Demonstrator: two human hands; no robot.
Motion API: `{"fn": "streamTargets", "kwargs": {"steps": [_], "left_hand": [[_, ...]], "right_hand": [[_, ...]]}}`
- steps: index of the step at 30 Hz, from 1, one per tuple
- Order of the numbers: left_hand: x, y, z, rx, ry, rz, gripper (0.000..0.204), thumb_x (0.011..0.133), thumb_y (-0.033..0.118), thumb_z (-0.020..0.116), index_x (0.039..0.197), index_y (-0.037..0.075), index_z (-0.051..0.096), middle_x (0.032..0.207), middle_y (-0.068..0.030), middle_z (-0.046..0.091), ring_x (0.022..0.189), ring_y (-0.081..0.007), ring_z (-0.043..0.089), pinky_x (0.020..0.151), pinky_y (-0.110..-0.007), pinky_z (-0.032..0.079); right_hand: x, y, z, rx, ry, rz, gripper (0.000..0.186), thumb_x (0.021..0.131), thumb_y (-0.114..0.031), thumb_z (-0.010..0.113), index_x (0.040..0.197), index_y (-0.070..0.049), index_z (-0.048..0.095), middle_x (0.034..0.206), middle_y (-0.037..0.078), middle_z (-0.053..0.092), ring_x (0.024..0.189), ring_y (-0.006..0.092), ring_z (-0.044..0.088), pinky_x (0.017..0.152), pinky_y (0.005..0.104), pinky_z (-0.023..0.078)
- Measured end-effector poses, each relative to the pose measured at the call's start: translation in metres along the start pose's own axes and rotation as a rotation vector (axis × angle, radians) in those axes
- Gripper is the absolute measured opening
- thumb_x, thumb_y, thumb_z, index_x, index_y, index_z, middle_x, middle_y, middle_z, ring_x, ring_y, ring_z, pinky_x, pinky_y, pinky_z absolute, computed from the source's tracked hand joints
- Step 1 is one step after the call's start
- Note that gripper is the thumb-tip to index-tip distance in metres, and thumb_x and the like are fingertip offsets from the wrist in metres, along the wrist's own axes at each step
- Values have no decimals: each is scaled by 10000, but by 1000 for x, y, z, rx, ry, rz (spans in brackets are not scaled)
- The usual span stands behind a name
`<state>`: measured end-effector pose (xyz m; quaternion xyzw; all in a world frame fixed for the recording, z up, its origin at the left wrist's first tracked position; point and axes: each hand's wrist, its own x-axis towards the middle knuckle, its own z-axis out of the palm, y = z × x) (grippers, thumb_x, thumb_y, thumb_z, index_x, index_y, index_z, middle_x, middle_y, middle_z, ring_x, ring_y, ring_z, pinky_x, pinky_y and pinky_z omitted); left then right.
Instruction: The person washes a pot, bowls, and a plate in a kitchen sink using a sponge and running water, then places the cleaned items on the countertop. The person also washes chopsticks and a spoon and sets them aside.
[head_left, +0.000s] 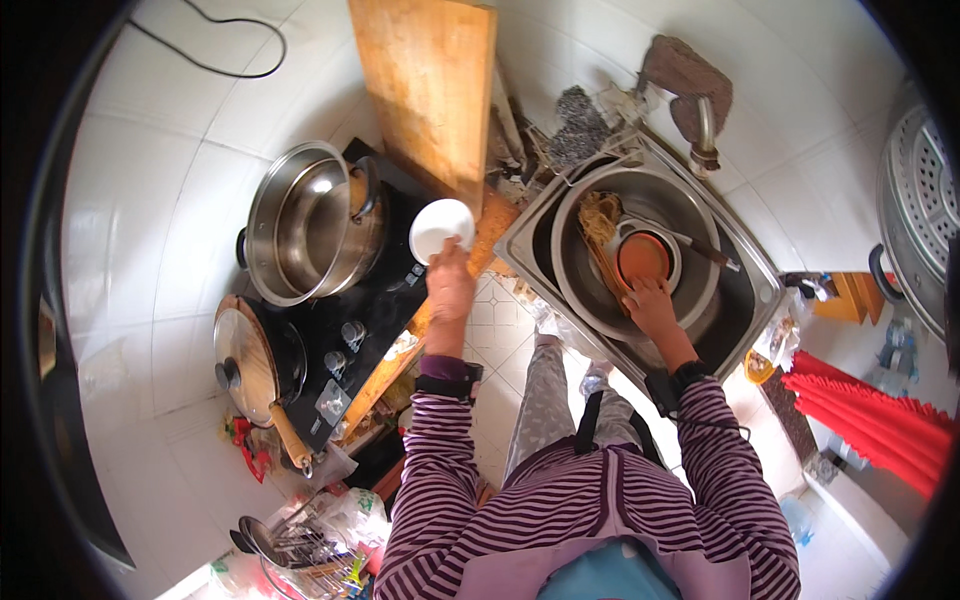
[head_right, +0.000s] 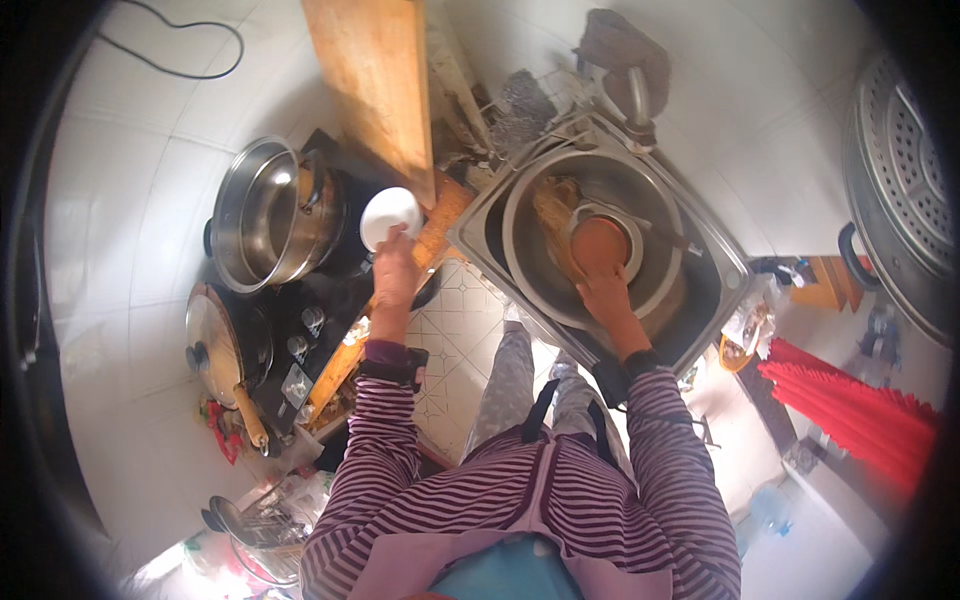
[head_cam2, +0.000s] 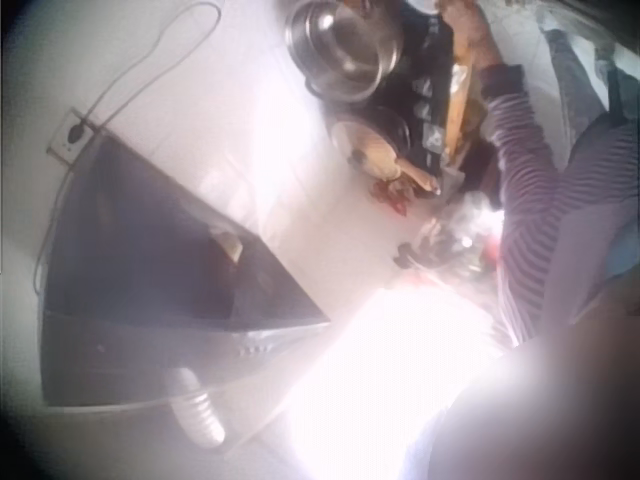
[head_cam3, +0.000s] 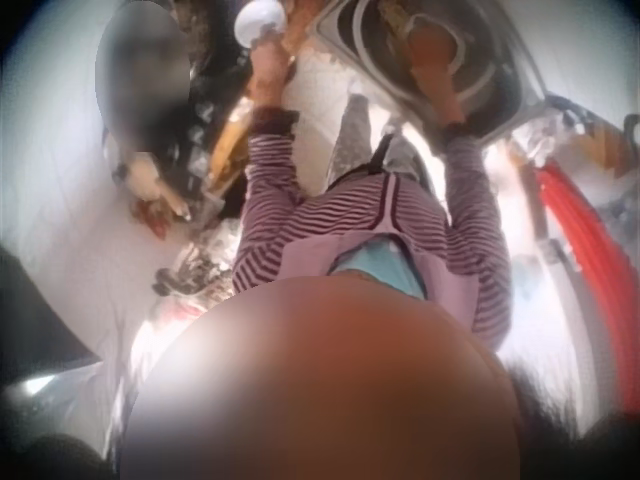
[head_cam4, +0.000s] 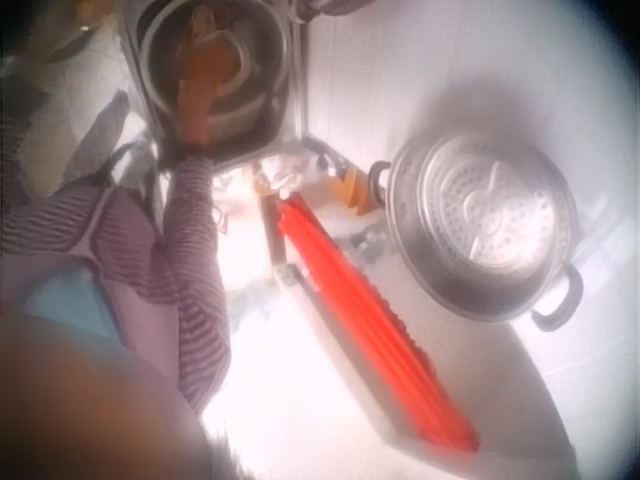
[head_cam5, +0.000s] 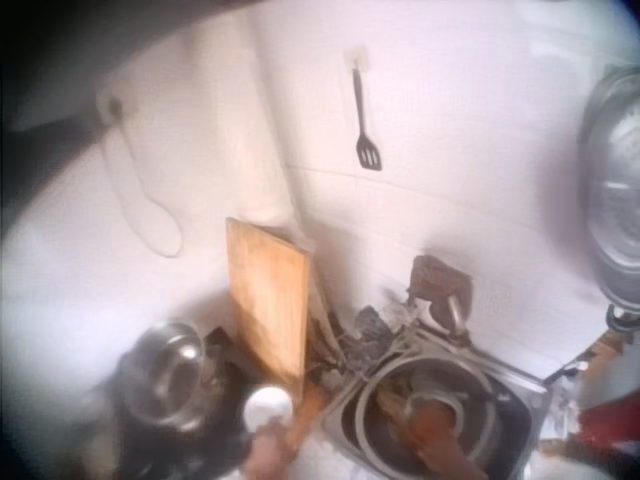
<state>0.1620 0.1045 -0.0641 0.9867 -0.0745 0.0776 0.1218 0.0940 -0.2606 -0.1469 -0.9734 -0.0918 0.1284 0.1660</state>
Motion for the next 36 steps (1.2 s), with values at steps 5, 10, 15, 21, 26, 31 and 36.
{"fn": "streamTargets", "kwargs": {"steps": [5,10,15,21,26,31,36], "left_hand": [[-3,-27,4,24,-27,-94,217,695,-52,531,867,16,643,1157,-118,580,960,-347,571,835,-427,459],[-3,-44,14,77,57,-92,111,775,-34,573,877,-1,604,1142,-124,580,950,-365,563,831,-432,452],[-2,-45,15,121,0,-154,186,847,63,572,1014,-15,599,1202,-138,553,1053,-357,541,903,-426,404],[-5,17,23,39,315,-171,405,869,154,606,1234,7,511,1314,-165,479,1211,-328,457,921,-456,368],[-13,144,75,-1279,-357,-494,611,857,252,663,1350,41,372,1330,-126,437,1138,-192,466,918,-290,391],[-8,220,99,-2030,-579,-629,575,874,245,644,1341,97,343,1274,-83,481,1144,-204,493,942,-346,428],[6,197,82,-1897,-796,-714,459,858,138,566,1285,86,405,1202,-91,531,1057,-220,563,825,-366,514]], "right_hand": [[8,12,17,-103,-22,29,228,877,-221,538,1023,-62,611,1044,103,610,1057,267,539,965,425,343],[11,15,19,-100,-137,36,176,865,-183,539,949,-53,624,916,99,638,902,276,595,890,404,386],[10,12,10,-115,-160,30,166,830,-163,565,944,-63,631,859,102,646,855,278,617,873,416,414],[5,3,2,-75,-124,71,180,795,-151,593,954,-70,613,871,98,654,860,282,629,886,410,427],[-3,-14,-16,19,97,57,199,739,-121,613,929,-65,592,838,94,645,838,281,631,864,390,438],[-6,-39,-32,44,310,-46,219,696,-120,626,905,-66,589,779,90,623,797,255,629,866,366,432],[-10,-5,-54,39,394,-343,163,711,-99,614,868,-59,596,783,81,626,810,235,624,878,359,425]]}}
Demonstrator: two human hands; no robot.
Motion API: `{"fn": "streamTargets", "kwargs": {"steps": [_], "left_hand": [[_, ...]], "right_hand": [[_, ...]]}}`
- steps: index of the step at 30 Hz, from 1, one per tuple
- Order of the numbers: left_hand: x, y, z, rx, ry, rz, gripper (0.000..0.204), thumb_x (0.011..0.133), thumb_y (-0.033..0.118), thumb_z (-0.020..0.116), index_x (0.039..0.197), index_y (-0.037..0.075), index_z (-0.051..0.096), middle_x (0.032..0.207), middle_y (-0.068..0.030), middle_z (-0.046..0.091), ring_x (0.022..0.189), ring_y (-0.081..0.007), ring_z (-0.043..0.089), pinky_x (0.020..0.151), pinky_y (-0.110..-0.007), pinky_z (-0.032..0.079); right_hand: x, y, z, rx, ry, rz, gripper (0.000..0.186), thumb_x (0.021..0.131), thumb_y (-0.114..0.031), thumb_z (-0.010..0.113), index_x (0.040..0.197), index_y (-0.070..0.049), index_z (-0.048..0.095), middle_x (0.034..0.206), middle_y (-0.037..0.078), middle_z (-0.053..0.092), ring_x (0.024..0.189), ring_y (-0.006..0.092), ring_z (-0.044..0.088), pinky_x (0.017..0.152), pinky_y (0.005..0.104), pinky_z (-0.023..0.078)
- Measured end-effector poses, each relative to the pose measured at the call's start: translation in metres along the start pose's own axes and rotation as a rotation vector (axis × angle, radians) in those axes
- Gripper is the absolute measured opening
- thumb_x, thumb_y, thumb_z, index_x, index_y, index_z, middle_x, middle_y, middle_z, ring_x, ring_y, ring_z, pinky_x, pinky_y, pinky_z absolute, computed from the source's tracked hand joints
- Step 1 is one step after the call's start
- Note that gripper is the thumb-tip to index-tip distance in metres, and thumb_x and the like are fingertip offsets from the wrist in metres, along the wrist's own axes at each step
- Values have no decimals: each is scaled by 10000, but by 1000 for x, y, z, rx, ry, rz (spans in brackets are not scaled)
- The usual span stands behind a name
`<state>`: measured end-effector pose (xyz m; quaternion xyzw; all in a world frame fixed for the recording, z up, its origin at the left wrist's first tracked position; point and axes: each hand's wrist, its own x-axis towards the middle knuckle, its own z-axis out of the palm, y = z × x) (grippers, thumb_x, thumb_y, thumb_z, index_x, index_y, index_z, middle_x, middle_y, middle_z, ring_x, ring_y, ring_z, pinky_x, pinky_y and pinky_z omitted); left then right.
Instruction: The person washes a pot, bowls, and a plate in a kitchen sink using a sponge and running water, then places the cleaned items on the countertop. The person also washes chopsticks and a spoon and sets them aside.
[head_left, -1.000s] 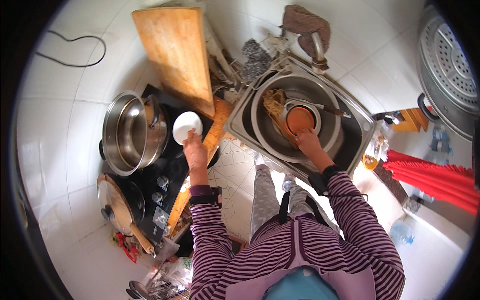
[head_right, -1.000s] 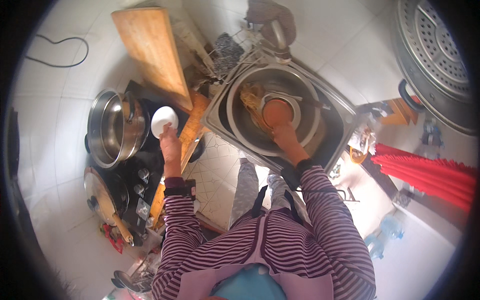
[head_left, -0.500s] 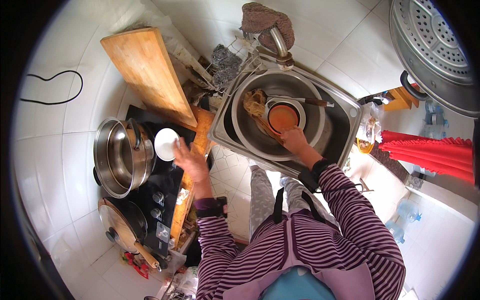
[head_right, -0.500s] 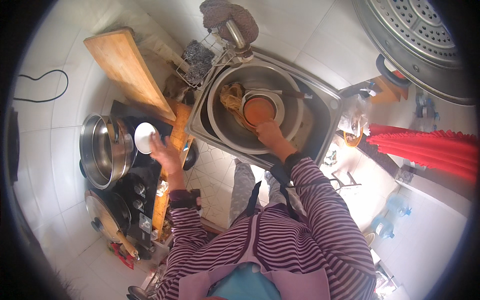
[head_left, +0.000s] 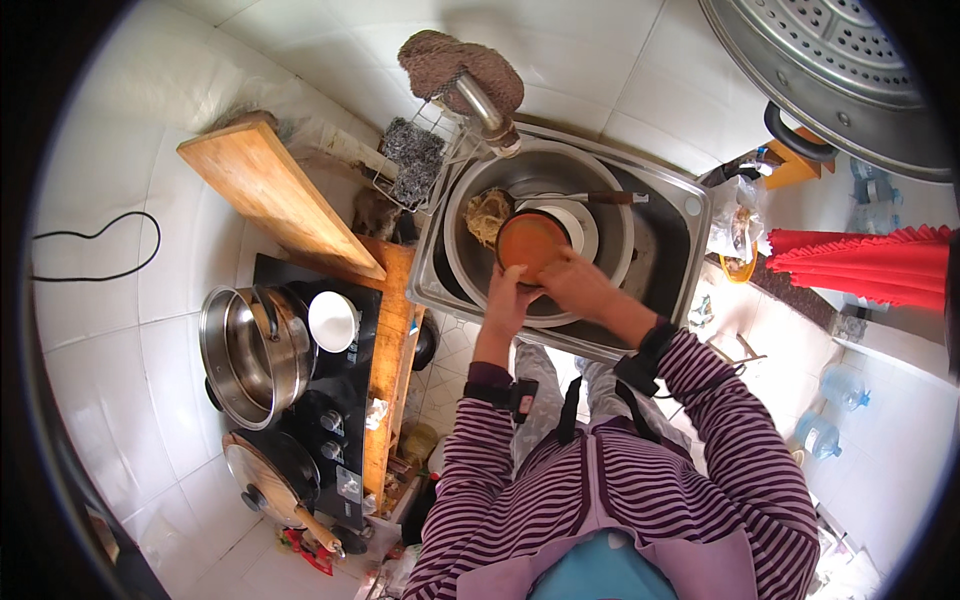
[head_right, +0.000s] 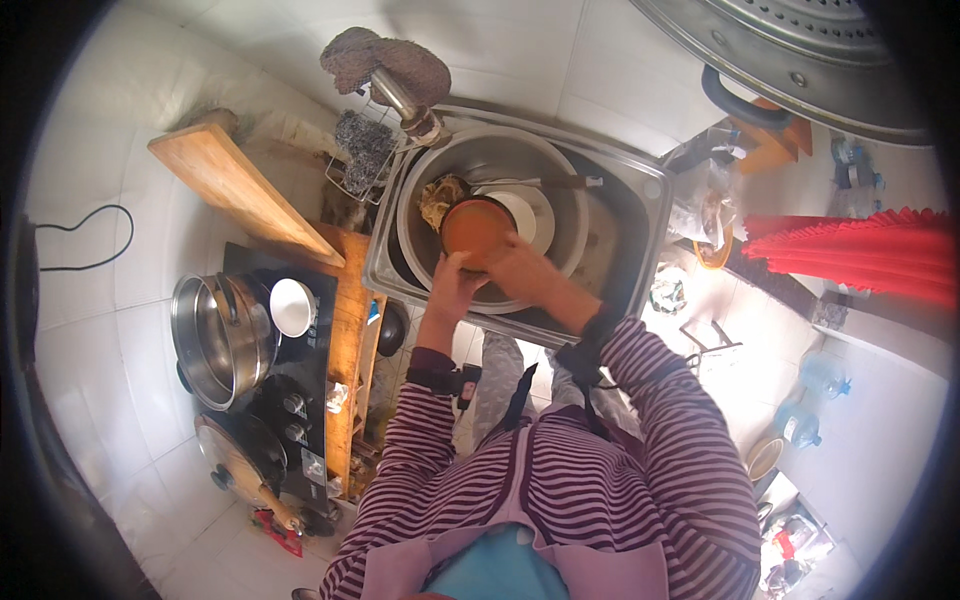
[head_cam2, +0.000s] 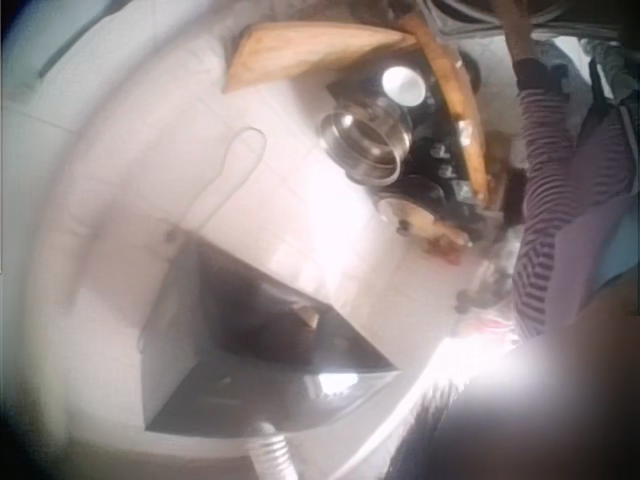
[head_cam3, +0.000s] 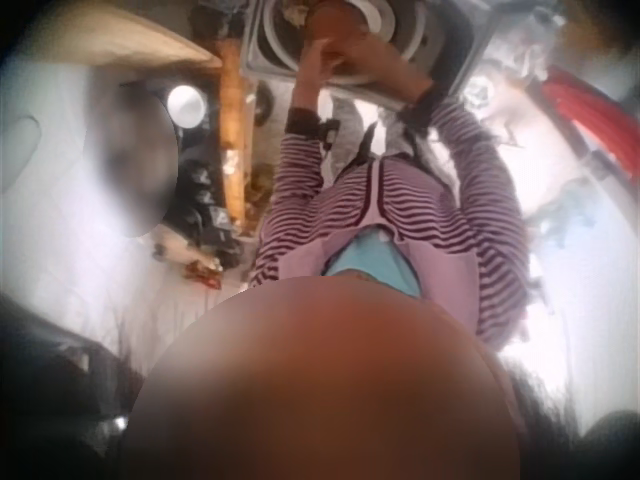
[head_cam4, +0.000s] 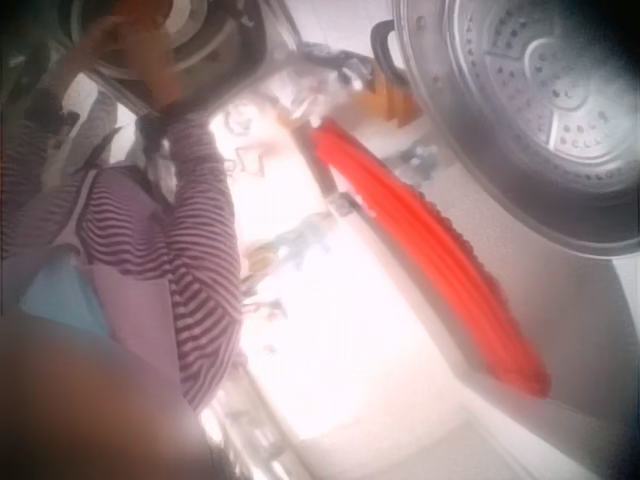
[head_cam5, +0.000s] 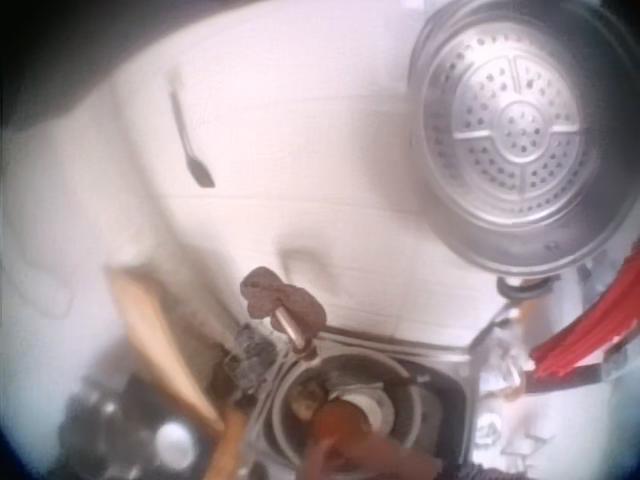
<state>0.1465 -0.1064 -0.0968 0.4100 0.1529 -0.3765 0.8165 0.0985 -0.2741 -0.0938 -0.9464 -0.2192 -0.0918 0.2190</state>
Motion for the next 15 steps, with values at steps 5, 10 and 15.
{"fn": "streamTargets", "kwargs": {"steps": [5,10,15], "left_hand": [[9,-15,-22,-110,-53,27,407,847,171,556,1219,35,462,1151,-88,567,1010,-237,586,795,-388,516],[17,-39,-24,-228,85,61,336,840,171,542,1147,35,526,1108,-95,601,1014,-244,595,765,-397,526],[1,-23,-21,-75,-2,77,248,828,145,552,1062,66,571,1040,-66,615,970,-197,609,808,-340,512]], "right_hand": [[-4,5,0,-68,-264,-3,178,735,-123,622,904,-68,613,841,76,650,835,230,623,896,377,412],[-8,-18,20,396,-68,247,267,716,-132,648,974,-65,634,900,117,664,931,234,621,949,404,383],[-12,-5,16,111,103,37,217,778,-154,638,977,-68,629,874,96,643,865,256,615,858,386,412]]}}
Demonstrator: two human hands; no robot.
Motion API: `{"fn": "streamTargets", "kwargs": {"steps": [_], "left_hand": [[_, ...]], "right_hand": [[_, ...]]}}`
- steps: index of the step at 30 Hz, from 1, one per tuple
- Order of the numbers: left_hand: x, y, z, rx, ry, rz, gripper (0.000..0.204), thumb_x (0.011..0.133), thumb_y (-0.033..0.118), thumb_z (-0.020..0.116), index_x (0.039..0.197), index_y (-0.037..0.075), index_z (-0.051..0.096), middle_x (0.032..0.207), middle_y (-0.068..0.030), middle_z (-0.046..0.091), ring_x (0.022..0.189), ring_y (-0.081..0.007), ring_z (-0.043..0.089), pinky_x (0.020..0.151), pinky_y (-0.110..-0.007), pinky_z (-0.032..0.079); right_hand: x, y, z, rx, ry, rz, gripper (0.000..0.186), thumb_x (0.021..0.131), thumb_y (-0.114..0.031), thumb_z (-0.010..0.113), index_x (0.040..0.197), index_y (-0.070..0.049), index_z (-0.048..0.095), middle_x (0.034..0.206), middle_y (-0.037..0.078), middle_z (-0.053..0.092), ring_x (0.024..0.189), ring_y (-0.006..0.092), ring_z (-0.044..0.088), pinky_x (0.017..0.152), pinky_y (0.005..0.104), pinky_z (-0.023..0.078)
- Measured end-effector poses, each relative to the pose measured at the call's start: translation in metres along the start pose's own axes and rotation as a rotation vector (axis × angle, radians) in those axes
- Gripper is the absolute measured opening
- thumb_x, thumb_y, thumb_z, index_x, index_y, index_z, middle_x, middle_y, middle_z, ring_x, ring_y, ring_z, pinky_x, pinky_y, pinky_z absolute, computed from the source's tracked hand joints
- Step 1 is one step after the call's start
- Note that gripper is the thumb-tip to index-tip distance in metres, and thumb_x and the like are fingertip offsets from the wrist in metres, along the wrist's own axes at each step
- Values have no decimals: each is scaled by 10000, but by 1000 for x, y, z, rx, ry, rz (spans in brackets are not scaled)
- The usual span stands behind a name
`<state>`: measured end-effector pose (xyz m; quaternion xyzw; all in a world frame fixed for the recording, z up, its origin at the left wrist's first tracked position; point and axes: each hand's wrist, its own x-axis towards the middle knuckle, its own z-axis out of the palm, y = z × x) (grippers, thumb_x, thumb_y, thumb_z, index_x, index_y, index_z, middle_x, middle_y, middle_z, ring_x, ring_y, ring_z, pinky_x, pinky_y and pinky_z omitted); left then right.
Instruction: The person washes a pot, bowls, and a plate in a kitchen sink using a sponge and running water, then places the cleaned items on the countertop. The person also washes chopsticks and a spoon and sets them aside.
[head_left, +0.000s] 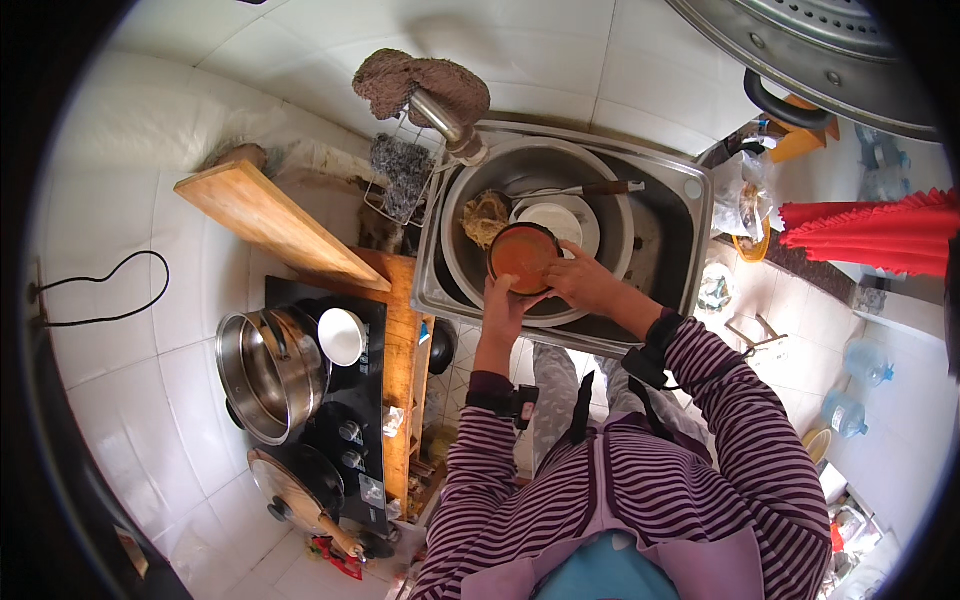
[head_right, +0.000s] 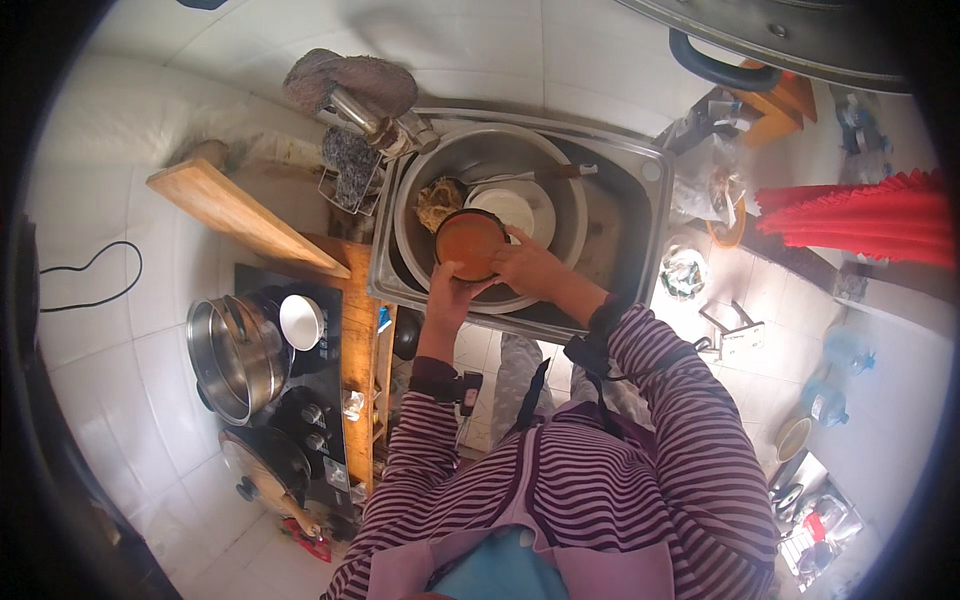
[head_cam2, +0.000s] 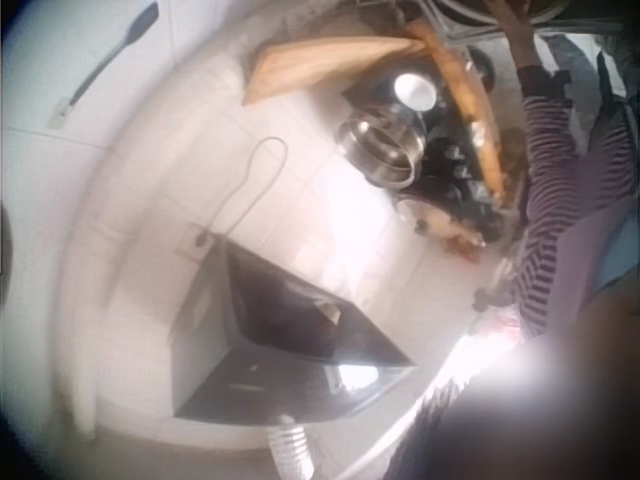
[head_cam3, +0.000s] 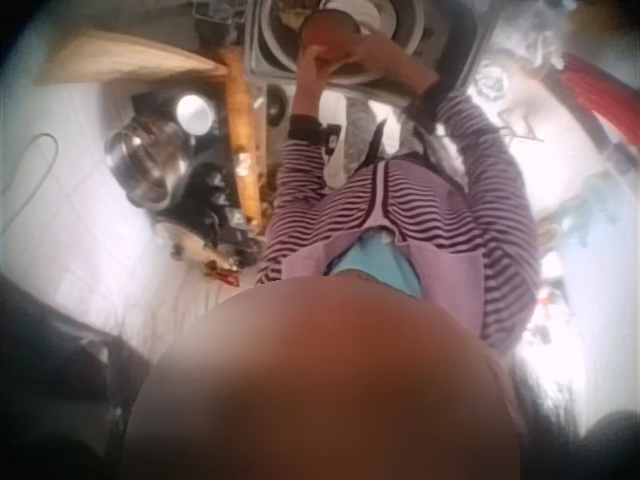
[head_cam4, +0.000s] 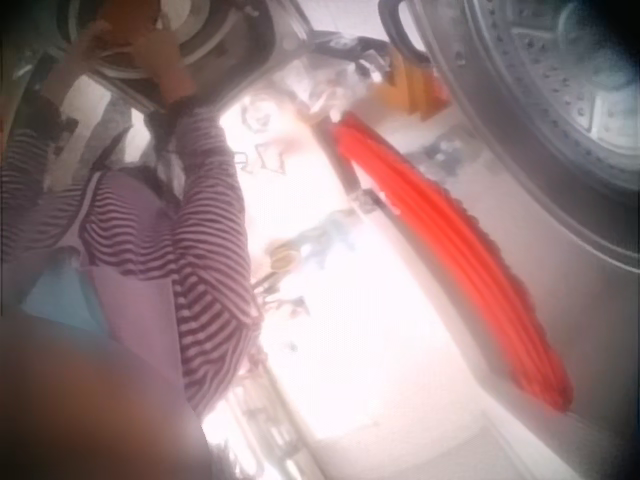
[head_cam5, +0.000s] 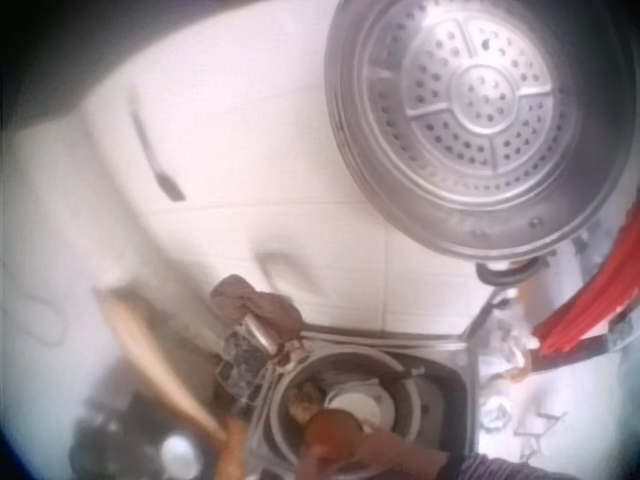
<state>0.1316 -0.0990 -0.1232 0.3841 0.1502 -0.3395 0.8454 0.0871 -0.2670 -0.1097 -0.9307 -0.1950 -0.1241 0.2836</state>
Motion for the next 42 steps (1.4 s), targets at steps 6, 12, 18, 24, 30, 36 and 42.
{"fn": "streamTargets", "kwargs": {"steps": [6,12,18,24,30,36,42], "left_hand": [[0,-10,18,-138,204,1,465,790,107,568,1241,78,457,1150,-89,551,993,-210,588,725,-302,537],[-3,-2,7,-1,137,81,391,811,123,562,1187,58,479,1084,-66,572,964,-203,598,736,-389,545],[-5,-1,7,73,172,57,441,805,108,584,1213,68,421,1123,-99,527,1013,-226,564,840,-351,504],[-7,0,18,70,286,104,474,805,114,593,1220,72,369,1185,-113,487,999,-240,575,770,-363,537],[-10,10,14,103,141,9,458,802,83,588,1208,69,376,1103,-97,508,968,-208,563,791,-319,507],[-6,8,17,74,301,159,450,807,122,600,1187,50,370,1120,-127,506,982,-239,589,712,-359,568],[-8,16,20,235,343,84,445,807,141,600,1196,40,407,1125,-132,524,966,-250,598,708,-357,559]], "right_hand": [[5,-16,10,316,-199,265,220,784,-214,649,955,-75,638,896,76,650,914,249,604,905,400,408],[9,-13,5,151,34,28,218,806,-215,634,964,-64,638,879,95,651,879,260,609,913,395,411],[7,-21,13,299,49,135,182,810,-188,628,936,-56,634,874,108,643,884,282,601,901,409,418],[10,-27,13,482,-96,310,176,819,-167,615,957,-59,636,919,107,649,893,269,606,940,415,402],[13,-24,8,213,68,-11,133,828,-154,609,899,-42,599,864,129,619,840,331,579,800,435,451],[11,-29,17,549,-119,433,188,824,-161,615,982,-60,617,962,90,643,972,265,591,968,410,390],[8,-23,21,306,9,85,190,813,-124,616,987,-51,599,958,104,634,967,288,582,903,402,419]]}}
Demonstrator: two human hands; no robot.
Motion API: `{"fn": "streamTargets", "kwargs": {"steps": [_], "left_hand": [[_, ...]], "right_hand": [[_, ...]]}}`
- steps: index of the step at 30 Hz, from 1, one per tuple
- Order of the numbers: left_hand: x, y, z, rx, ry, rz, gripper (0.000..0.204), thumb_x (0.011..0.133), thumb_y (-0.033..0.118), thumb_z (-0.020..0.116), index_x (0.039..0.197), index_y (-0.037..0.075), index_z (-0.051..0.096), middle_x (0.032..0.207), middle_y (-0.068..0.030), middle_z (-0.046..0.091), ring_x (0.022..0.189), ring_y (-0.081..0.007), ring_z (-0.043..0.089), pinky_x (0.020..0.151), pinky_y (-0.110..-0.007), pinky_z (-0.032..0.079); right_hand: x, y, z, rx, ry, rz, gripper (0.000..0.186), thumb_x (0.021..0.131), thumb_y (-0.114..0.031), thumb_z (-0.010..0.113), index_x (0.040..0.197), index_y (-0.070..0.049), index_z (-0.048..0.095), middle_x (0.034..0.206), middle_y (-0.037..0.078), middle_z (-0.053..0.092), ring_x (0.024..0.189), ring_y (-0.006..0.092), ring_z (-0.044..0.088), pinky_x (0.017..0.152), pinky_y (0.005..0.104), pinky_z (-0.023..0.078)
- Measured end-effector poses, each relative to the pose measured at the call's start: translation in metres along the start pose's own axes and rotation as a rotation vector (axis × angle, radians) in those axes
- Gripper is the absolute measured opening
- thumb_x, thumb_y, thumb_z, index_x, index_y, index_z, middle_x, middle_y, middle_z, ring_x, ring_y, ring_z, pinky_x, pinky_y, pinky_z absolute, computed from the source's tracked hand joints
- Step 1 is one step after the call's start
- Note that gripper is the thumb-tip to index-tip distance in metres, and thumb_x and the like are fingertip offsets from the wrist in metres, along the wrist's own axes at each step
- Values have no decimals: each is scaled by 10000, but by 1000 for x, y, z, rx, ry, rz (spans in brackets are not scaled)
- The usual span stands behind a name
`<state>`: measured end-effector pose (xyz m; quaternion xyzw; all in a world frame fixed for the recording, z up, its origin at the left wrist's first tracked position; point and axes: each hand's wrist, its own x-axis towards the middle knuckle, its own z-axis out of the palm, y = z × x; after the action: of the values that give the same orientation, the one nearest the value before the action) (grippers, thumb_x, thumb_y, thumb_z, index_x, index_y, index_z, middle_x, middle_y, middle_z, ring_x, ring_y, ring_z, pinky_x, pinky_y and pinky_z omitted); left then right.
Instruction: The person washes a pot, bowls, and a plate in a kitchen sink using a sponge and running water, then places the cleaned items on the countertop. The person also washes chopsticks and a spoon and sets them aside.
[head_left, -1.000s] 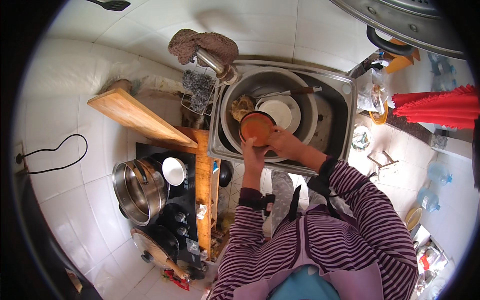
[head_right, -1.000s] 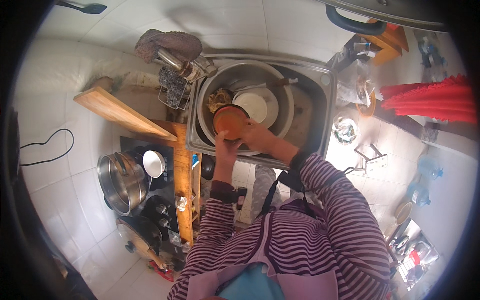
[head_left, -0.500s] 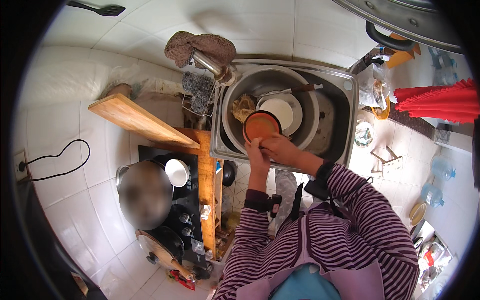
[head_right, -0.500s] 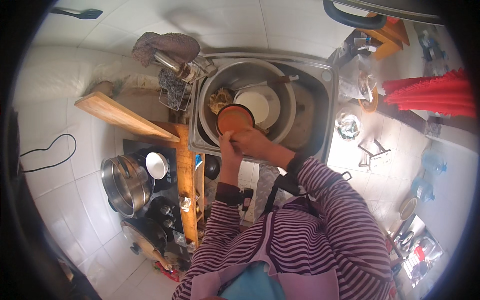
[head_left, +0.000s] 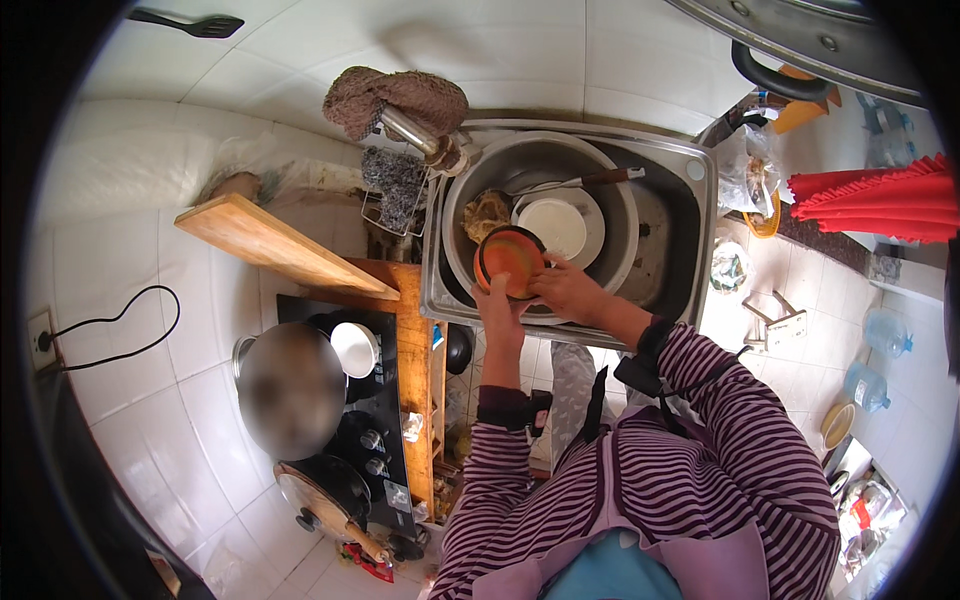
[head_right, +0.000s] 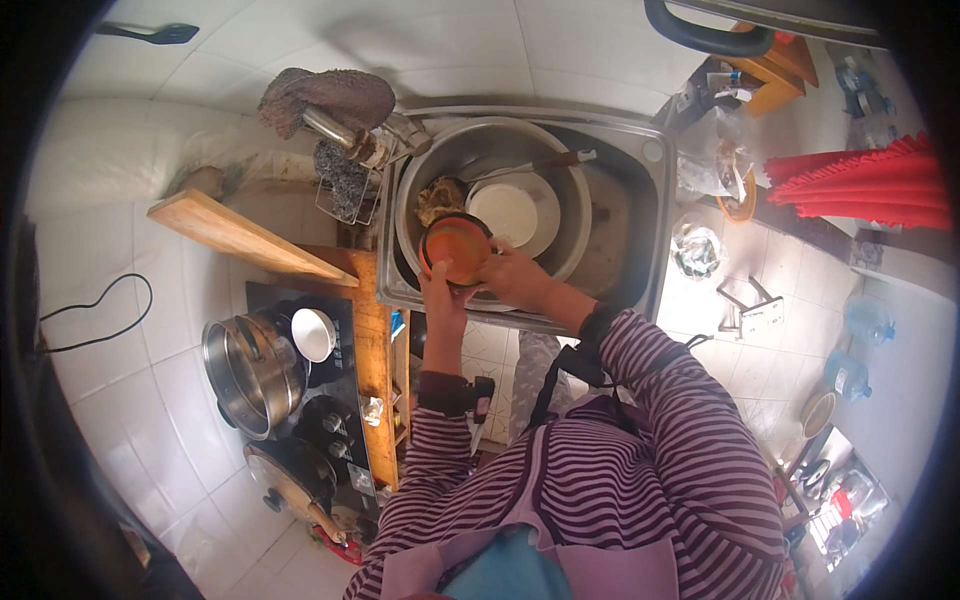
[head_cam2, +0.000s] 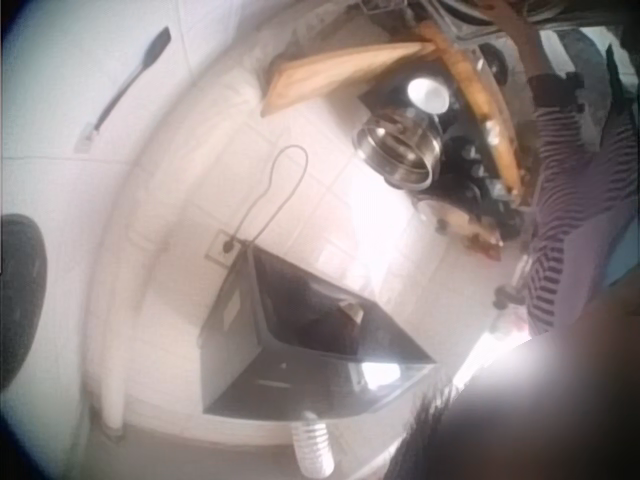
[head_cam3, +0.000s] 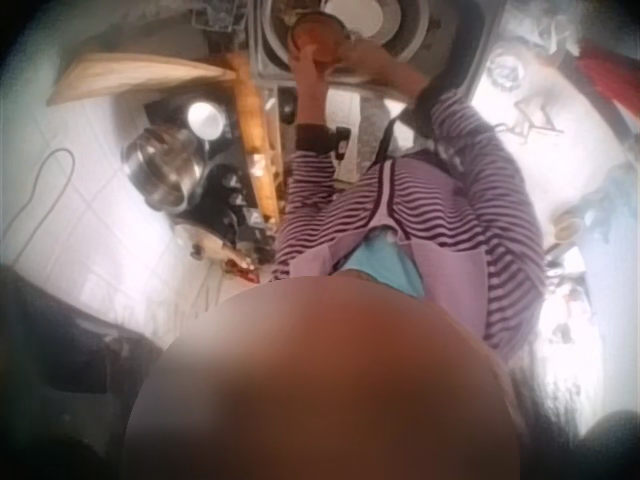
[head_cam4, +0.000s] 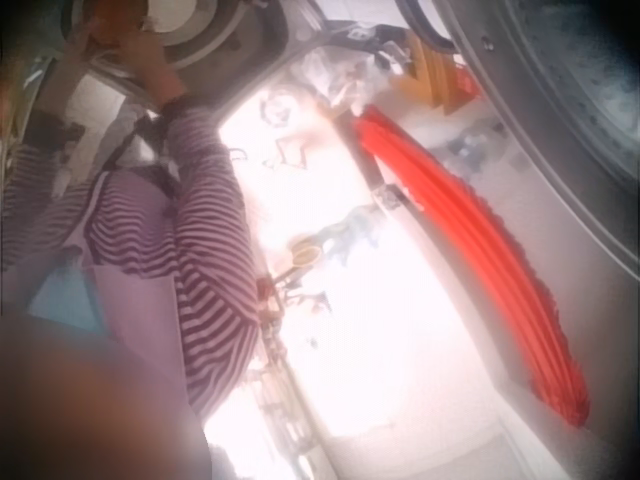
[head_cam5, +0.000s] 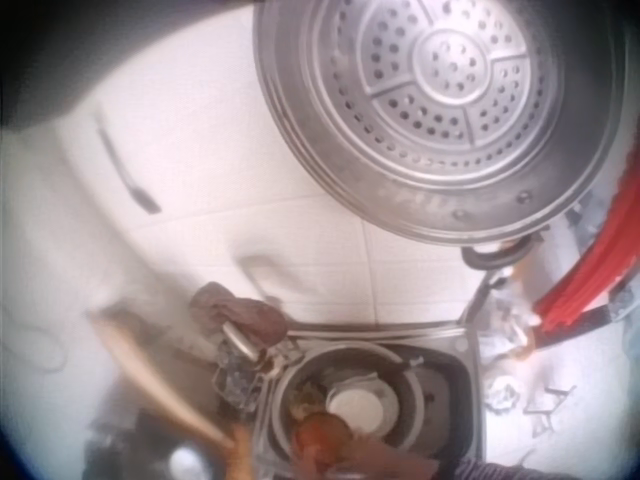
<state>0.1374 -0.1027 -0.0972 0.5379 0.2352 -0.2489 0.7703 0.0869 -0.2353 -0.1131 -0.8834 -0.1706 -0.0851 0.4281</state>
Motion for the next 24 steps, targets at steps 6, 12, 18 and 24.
{"fn": "streamTargets", "kwargs": {"steps": [6,12,18,24], "left_hand": [[-2,-3,8,-34,3,20,498,802,151,608,1217,41,354,1155,-149,486,1001,-274,581,678,-365,575],[-12,19,16,39,-46,16,563,854,225,621,1299,84,306,1211,-127,458,1065,-258,548,760,-353,540],[-7,-9,35,-116,-80,200,452,1008,339,359,1388,110,269,1300,-85,443,1133,-197,498,925,-319,429],[20,-14,11,-384,-221,-42,521,1004,453,261,1368,98,376,1328,-65,481,1227,-237,467,1002,-375,397]], "right_hand": [[2,-3,3,193,14,167,258,810,-141,629,1055,-66,604,1004,102,641,997,261,578,977,406,373],[-1,11,2,107,63,65,282,838,-147,622,1085,-17,584,985,127,640,899,291,606,788,379,472],[10,-7,22,947,112,861,256,934,-178,548,1095,17,581,968,73,652,858,139,625,751,289,477],[17,-3,-13,1642,556,819,319,971,-277,480,1132,-15,567,1095,77,623,987,187,601,876,348,478]]}}
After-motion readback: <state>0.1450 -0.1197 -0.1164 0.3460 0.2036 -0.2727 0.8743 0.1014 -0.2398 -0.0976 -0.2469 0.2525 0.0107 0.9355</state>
